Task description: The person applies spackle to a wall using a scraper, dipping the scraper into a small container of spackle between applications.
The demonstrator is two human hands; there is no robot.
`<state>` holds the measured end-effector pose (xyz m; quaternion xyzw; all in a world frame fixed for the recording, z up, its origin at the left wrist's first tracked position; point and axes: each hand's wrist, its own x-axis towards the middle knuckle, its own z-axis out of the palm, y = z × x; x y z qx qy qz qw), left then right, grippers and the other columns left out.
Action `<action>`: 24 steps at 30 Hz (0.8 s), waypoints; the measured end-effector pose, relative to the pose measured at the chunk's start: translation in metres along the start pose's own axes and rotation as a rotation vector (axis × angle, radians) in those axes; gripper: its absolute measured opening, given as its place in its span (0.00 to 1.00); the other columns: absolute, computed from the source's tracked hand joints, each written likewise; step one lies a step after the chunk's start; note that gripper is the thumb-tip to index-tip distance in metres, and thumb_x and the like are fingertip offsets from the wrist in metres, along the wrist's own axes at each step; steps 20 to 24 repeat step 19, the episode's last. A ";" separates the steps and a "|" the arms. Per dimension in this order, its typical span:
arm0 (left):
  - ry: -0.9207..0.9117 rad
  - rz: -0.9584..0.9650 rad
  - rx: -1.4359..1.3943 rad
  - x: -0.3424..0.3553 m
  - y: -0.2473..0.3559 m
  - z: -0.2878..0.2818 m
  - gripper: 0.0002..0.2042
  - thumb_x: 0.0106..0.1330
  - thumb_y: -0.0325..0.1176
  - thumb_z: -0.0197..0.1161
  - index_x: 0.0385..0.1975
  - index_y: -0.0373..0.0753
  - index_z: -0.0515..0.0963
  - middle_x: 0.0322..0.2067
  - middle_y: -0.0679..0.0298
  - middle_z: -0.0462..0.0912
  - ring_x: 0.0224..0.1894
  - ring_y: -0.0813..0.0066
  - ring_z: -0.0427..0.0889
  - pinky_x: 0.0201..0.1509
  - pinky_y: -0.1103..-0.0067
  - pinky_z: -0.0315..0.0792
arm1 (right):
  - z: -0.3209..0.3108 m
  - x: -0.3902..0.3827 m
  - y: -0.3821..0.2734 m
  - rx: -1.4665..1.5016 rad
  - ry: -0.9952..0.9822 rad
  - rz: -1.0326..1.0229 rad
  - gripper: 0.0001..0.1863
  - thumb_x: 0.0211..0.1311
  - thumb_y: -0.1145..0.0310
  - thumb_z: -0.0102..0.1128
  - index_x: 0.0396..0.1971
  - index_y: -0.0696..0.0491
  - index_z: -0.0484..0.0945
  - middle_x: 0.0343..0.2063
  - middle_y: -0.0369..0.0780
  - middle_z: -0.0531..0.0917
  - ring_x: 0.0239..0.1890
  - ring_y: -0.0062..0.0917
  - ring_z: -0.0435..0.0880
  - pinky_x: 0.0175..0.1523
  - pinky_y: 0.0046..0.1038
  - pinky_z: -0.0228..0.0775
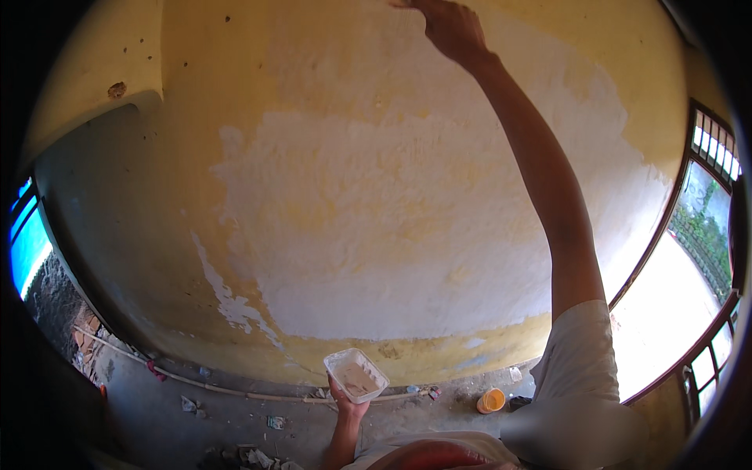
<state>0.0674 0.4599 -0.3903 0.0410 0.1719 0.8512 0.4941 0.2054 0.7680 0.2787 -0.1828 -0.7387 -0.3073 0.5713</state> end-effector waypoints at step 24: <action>-0.021 -0.127 0.068 0.003 0.018 0.008 0.34 0.66 0.69 0.52 0.63 0.51 0.72 0.58 0.66 0.78 0.61 0.59 0.75 0.66 0.53 0.67 | 0.065 -0.188 -0.024 0.065 -0.096 -0.144 0.27 0.51 0.83 0.56 0.53 0.50 0.81 0.51 0.43 0.83 0.52 0.40 0.85 0.50 0.41 0.83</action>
